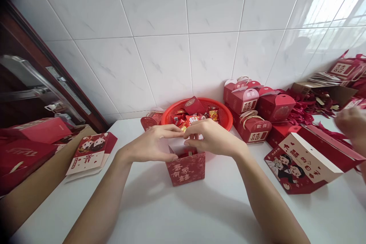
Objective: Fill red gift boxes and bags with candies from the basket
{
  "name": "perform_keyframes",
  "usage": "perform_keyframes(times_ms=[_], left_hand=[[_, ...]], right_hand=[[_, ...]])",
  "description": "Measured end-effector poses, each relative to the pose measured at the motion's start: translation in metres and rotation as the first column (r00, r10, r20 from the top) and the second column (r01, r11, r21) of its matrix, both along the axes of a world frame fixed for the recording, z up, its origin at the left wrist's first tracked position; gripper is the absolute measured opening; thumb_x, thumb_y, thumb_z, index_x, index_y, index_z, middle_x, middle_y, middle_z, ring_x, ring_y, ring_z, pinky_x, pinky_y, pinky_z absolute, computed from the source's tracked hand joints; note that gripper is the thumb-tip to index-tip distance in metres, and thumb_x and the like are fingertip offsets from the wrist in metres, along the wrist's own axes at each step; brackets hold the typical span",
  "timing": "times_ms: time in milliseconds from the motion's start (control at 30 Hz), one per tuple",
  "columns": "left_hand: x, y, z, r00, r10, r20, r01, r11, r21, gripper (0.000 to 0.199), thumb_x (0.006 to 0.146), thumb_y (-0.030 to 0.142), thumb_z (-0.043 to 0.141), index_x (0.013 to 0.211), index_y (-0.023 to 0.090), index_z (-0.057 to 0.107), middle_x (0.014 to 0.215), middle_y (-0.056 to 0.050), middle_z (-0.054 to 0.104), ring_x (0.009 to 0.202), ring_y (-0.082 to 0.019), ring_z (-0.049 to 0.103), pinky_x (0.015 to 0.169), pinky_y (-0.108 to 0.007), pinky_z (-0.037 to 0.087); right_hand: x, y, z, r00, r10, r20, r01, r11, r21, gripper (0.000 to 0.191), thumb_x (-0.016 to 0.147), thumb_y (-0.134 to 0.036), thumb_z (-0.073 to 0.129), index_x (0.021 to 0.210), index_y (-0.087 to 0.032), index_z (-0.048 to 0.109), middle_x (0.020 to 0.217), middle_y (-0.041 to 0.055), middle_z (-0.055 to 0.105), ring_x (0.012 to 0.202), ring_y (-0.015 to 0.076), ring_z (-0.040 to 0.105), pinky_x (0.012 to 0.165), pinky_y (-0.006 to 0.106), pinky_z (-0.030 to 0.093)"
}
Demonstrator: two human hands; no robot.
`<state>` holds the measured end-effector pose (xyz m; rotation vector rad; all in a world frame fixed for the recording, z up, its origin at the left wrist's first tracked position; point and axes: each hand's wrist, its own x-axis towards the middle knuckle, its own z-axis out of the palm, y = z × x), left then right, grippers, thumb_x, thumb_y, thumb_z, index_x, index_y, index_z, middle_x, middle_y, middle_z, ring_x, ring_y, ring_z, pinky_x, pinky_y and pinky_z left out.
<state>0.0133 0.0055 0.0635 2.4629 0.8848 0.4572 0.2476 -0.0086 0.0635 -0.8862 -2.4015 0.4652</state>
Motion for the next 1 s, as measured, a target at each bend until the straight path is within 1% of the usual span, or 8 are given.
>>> perform_keyframes(times_ms=[133, 233, 367, 467, 567, 700, 900, 1000], left_hand=[[-0.002, 0.0, -0.001, 0.999, 0.029, -0.016, -0.029, 0.999, -0.016, 0.051, 0.074, 0.024, 0.077, 0.124, 0.026, 0.071, 0.126, -0.004, 0.067, 0.111, -0.025, 0.065, 0.094, -0.034, 0.053], [-0.004, 0.003, -0.001, 1.0, -0.006, 0.004, 0.006, 0.999, -0.04, 0.042, 0.08, 0.029, 0.073, 0.122, 0.025, 0.072, 0.127, -0.005, 0.068, 0.116, -0.026, 0.064, 0.099, -0.036, 0.051], [-0.006, 0.004, 0.0, 0.999, -0.039, 0.006, 0.04, 0.996, -0.081, 0.051, 0.078, 0.031, 0.075, 0.128, 0.025, 0.067, 0.131, -0.005, 0.067, 0.125, -0.028, 0.06, 0.102, -0.036, 0.049], [-0.006, 0.004, 0.001, 0.999, -0.039, -0.016, 0.037, 0.994, -0.107, 0.064, 0.074, 0.02, 0.072, 0.136, 0.027, 0.058, 0.133, -0.004, 0.066, 0.122, -0.027, 0.061, 0.096, -0.034, 0.05], [-0.006, 0.007, -0.002, 0.998, -0.027, -0.048, 0.021, 0.992, -0.124, 0.038, 0.079, 0.017, 0.061, 0.116, 0.023, 0.066, 0.114, -0.003, 0.072, 0.103, -0.024, 0.067, 0.083, -0.03, 0.051], [-0.005, 0.011, -0.006, 0.997, 0.005, -0.076, -0.013, 0.995, -0.103, 0.008, 0.082, 0.016, 0.055, 0.087, 0.019, 0.061, 0.087, -0.001, 0.068, 0.077, -0.017, 0.063, 0.069, -0.026, 0.045], [-0.002, 0.013, -0.007, 0.996, 0.001, -0.09, -0.003, 1.0, -0.022, 0.012, 0.077, 0.007, 0.049, 0.074, 0.018, 0.052, 0.074, 0.003, 0.056, 0.065, -0.012, 0.048, 0.06, -0.023, 0.035], [-0.002, 0.013, -0.006, 0.994, -0.009, -0.108, 0.001, 0.997, -0.073, 0.008, 0.076, 0.01, 0.054, 0.075, 0.018, 0.054, 0.077, 0.002, 0.059, 0.069, -0.013, 0.05, 0.061, -0.024, 0.035]], right_hand=[[0.005, -0.001, 0.004, 0.998, -0.06, -0.008, 0.061, 0.998, 0.006, 0.021, 0.094, -0.034, 0.062, 0.098, -0.018, 0.074, 0.085, 0.0055, 0.07, 0.074, 0.0169, 0.061, 0.066, 0.027, 0.045], [0.01, -0.001, 0.007, 0.993, -0.114, 0.034, 0.113, 0.993, 0.035, 0.032, 0.086, -0.043, 0.071, 0.109, -0.02, 0.072, 0.099, 0.0079, 0.07, 0.09, 0.0226, 0.064, 0.076, 0.031, 0.048], [0.011, -0.002, 0.007, 0.971, -0.094, 0.218, 0.115, 0.99, -0.086, 0.054, 0.074, -0.041, 0.081, 0.123, -0.024, 0.067, 0.115, 0.0082, 0.068, 0.104, 0.0277, 0.063, 0.081, 0.033, 0.048], [0.006, -0.001, 0.004, 0.937, -0.083, 0.339, 0.148, 0.974, -0.171, 0.03, 0.082, -0.027, 0.071, 0.112, -0.023, 0.069, 0.102, 0.0055, 0.071, 0.09, 0.0235, 0.064, 0.069, 0.028, 0.044], [0.001, 0.002, 0.0, 0.916, -0.106, 0.387, 0.173, 0.975, -0.142, 0.01, 0.088, -0.017, 0.059, 0.088, -0.02, 0.068, 0.083, 0.0034, 0.069, 0.074, 0.0184, 0.059, 0.061, 0.026, 0.035], [-0.002, 0.005, -0.003, 0.897, -0.133, 0.421, 0.187, 0.978, -0.09, 0.017, 0.091, -0.015, 0.056, 0.076, -0.018, 0.062, 0.072, 0.0016, 0.063, 0.065, 0.0145, 0.051, 0.058, 0.027, 0.029], [-0.004, 0.005, -0.002, 0.903, -0.093, 0.42, 0.186, 0.965, -0.186, 0.039, 0.097, -0.045, 0.054, 0.067, -0.019, 0.051, 0.062, -0.0024, 0.048, 0.057, 0.0118, 0.038, 0.054, 0.028, 0.024], [-0.006, 0.006, -0.003, 0.908, -0.077, 0.412, 0.175, 0.963, -0.206, 0.041, 0.1, -0.039, 0.047, 0.064, -0.019, 0.044, 0.059, -0.0038, 0.042, 0.054, 0.0108, 0.033, 0.053, 0.028, 0.023]])
